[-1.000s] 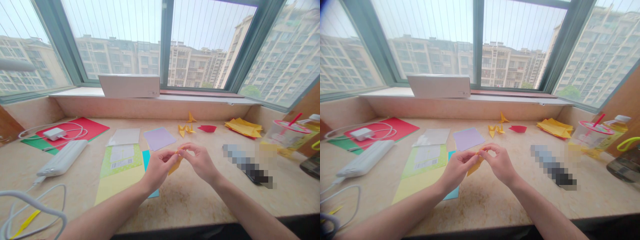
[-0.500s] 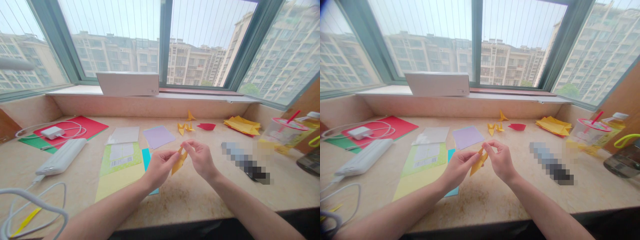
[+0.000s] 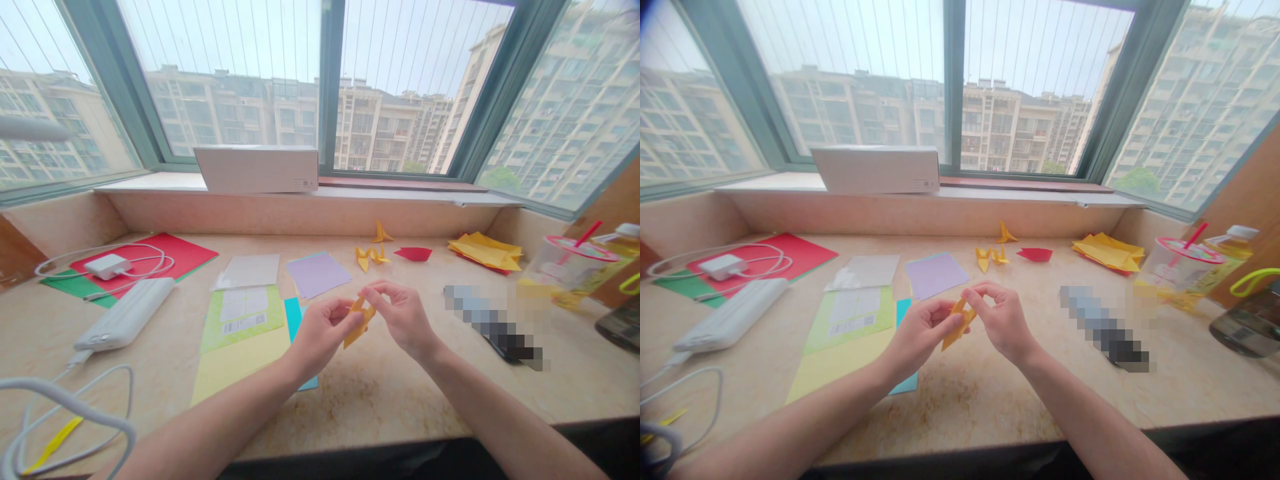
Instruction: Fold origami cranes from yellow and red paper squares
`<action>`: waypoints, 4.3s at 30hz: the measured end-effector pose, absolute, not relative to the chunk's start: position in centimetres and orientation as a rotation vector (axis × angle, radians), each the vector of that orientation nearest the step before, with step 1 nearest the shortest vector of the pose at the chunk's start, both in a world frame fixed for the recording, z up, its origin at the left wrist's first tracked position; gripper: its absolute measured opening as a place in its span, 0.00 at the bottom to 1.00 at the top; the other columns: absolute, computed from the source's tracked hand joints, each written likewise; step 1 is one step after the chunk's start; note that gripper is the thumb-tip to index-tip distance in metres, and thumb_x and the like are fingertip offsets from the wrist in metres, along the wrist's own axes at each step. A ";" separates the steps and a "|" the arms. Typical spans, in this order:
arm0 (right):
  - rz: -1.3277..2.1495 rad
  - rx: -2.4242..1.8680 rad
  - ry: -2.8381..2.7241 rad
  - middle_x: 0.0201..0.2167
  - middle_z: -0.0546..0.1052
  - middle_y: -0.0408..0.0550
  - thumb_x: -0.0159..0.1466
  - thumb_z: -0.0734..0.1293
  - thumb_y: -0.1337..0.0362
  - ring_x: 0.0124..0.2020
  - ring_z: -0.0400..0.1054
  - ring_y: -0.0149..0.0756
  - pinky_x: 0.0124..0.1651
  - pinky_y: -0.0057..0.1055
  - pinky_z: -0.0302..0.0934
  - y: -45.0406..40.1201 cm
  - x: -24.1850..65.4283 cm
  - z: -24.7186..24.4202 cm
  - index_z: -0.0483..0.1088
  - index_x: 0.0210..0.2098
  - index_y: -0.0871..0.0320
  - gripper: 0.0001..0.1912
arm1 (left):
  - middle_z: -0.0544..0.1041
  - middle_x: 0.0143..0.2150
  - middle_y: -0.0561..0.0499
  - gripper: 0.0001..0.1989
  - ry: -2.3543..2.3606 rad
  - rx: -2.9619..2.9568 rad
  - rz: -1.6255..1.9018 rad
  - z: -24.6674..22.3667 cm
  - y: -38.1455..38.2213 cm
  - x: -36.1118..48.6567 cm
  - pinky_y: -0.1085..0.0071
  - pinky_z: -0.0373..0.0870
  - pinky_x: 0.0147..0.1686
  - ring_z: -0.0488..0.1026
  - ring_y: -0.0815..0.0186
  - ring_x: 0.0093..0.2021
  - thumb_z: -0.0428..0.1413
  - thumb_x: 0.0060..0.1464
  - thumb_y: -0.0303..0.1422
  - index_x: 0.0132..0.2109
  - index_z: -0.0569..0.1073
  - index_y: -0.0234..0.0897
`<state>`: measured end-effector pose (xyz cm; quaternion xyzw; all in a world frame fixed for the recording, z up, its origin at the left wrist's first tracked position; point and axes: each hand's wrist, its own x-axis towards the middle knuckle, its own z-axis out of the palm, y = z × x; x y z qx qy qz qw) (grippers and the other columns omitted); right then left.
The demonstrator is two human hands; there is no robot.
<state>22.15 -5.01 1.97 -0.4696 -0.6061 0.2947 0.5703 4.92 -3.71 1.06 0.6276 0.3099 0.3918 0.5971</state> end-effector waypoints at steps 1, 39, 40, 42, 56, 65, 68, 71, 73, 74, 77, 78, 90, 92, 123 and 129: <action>0.702 -1.119 -1.414 0.31 0.80 0.47 0.64 0.69 0.53 0.35 0.72 0.38 0.45 0.35 0.63 -5.0 22.2 2.0 0.78 0.29 0.57 0.15 | 0.82 0.36 0.44 0.19 0.709 1.447 0.880 0.9 -3.7 4.9 0.69 0.75 0.37 0.81 0.60 0.37 0.63 0.54 0.45 0.42 0.78 0.31; 0.835 -1.165 -1.575 0.40 0.82 0.51 0.63 0.71 0.53 0.42 0.76 0.42 0.47 0.40 0.68 -4.8 23.9 2.6 0.77 0.47 0.56 0.18 | 0.79 0.34 0.46 0.18 0.769 1.629 0.833 1.2 -3.3 4.5 0.71 0.71 0.30 0.76 0.67 0.27 0.53 0.62 0.45 0.38 0.73 0.32; 0.876 -1.138 -1.524 0.42 0.82 0.51 0.62 0.71 0.52 0.43 0.76 0.41 0.49 0.40 0.68 -4.6 24.1 2.5 0.76 0.50 0.56 0.20 | 0.79 0.35 0.45 0.18 0.756 1.579 0.847 1.2 -3.2 4.5 0.71 0.71 0.30 0.76 0.67 0.27 0.54 0.62 0.45 0.39 0.72 0.32; 0.942 -1.098 -1.475 0.41 0.82 0.51 0.62 0.72 0.52 0.42 0.76 0.40 0.49 0.39 0.68 -4.3 24.5 2.4 0.76 0.49 0.57 0.20 | 0.79 0.36 0.45 0.18 0.733 1.490 0.873 1.2 -3.0 4.5 0.70 0.71 0.31 0.76 0.67 0.27 0.54 0.61 0.45 0.40 0.71 0.32; 0.953 -1.057 -1.440 0.32 0.81 0.47 0.59 0.73 0.57 0.34 0.75 0.36 0.43 0.36 0.68 -4.9 23.2 2.0 0.77 0.37 0.58 0.12 | 0.71 0.27 0.53 0.21 0.662 1.521 0.839 1.3 -3.4 4.7 0.76 0.61 0.23 0.65 0.75 0.21 0.56 0.60 0.48 0.35 0.73 0.32; 1.059 -0.986 -1.331 0.29 0.80 0.45 0.57 0.74 0.55 0.32 0.73 0.35 0.39 0.35 0.69 -5.2 22.1 2.1 0.76 0.33 0.57 0.12 | 0.75 0.31 0.50 0.23 0.706 1.446 0.846 1.5 -3.5 5.0 0.76 0.56 0.20 0.63 0.75 0.19 0.53 0.61 0.51 0.40 0.75 0.32; 1.075 -0.950 -1.290 0.29 0.79 0.45 0.57 0.74 0.55 0.33 0.73 0.36 0.41 0.36 0.68 -5.3 21.7 2.1 0.77 0.33 0.57 0.11 | 0.71 0.26 0.53 0.23 0.707 1.420 0.901 1.3 -3.3 5.0 0.76 0.53 0.19 0.58 0.77 0.18 0.55 0.59 0.51 0.35 0.75 0.31; 1.083 -0.960 -1.246 0.28 0.78 0.44 0.58 0.74 0.55 0.31 0.71 0.35 0.39 0.34 0.67 -5.2 21.4 1.9 0.77 0.32 0.57 0.11 | 0.68 0.23 0.54 0.22 0.737 1.459 0.944 1.3 -3.2 5.0 0.76 0.52 0.19 0.56 0.76 0.19 0.57 0.58 0.49 0.34 0.76 0.31; 1.057 -1.004 -1.225 0.27 0.77 0.43 0.58 0.73 0.54 0.30 0.69 0.34 0.38 0.33 0.66 -5.2 21.3 1.8 0.78 0.32 0.57 0.12 | 0.70 0.24 0.53 0.21 0.783 1.499 0.961 1.4 -3.2 4.9 0.76 0.54 0.20 0.57 0.75 0.19 0.57 0.58 0.48 0.34 0.77 0.31; 1.038 -1.029 -1.220 0.26 0.77 0.43 0.58 0.73 0.54 0.30 0.69 0.33 0.37 0.33 0.65 -5.2 21.3 1.7 0.78 0.32 0.57 0.12 | 0.72 0.25 0.52 0.20 0.807 1.514 0.970 1.5 -3.2 4.8 0.76 0.55 0.20 0.58 0.75 0.20 0.57 0.58 0.47 0.34 0.78 0.32; 0.992 -1.059 -1.239 0.27 0.78 0.44 0.59 0.72 0.52 0.31 0.70 0.34 0.38 0.33 0.66 -5.4 21.1 1.9 0.78 0.34 0.56 0.14 | 0.72 0.24 0.52 0.18 0.883 1.549 0.997 1.7 -3.3 4.7 0.75 0.56 0.22 0.59 0.74 0.21 0.58 0.57 0.45 0.34 0.79 0.32; 0.981 -1.053 -1.256 0.28 0.79 0.45 0.60 0.71 0.51 0.31 0.70 0.35 0.39 0.33 0.66 -5.5 21.0 2.0 0.79 0.35 0.56 0.14 | 0.71 0.23 0.53 0.18 0.906 1.557 1.008 1.7 -3.3 4.6 0.75 0.57 0.22 0.59 0.73 0.21 0.59 0.57 0.45 0.33 0.79 0.32; 0.883 -1.083 -1.306 0.33 0.83 0.48 0.61 0.72 0.52 0.33 0.75 0.39 0.42 0.37 0.67 -5.6 21.0 1.3 0.79 0.35 0.56 0.13 | 0.69 0.23 0.54 0.18 0.933 1.615 1.047 1.4 -3.5 4.7 0.75 0.56 0.23 0.59 0.72 0.22 0.59 0.57 0.45 0.35 0.79 0.33; 0.906 -1.053 -1.302 0.32 0.83 0.48 0.61 0.72 0.52 0.34 0.75 0.38 0.43 0.36 0.67 -5.5 21.0 1.4 0.79 0.34 0.56 0.13 | 0.68 0.23 0.54 0.17 0.936 1.620 1.051 1.3 -3.5 4.7 0.75 0.55 0.23 0.59 0.72 0.23 0.59 0.58 0.45 0.35 0.78 0.33; 0.975 -0.961 -1.373 0.38 0.81 0.46 0.60 0.74 0.57 0.37 0.74 0.34 0.44 0.33 0.68 -4.5 23.2 1.9 0.77 0.47 0.52 0.16 | 0.76 0.35 0.48 0.23 0.623 1.361 0.841 1.0 -3.0 4.8 0.76 0.63 0.20 0.70 0.73 0.21 0.55 0.60 0.49 0.47 0.71 0.31; 0.979 -0.997 -1.413 0.37 0.82 0.46 0.60 0.74 0.60 0.39 0.75 0.36 0.48 0.36 0.68 -4.6 23.7 1.9 0.77 0.47 0.52 0.15 | 0.75 0.34 0.50 0.21 0.612 1.356 0.858 0.9 -3.0 4.8 0.76 0.64 0.20 0.69 0.74 0.20 0.56 0.59 0.48 0.42 0.70 0.32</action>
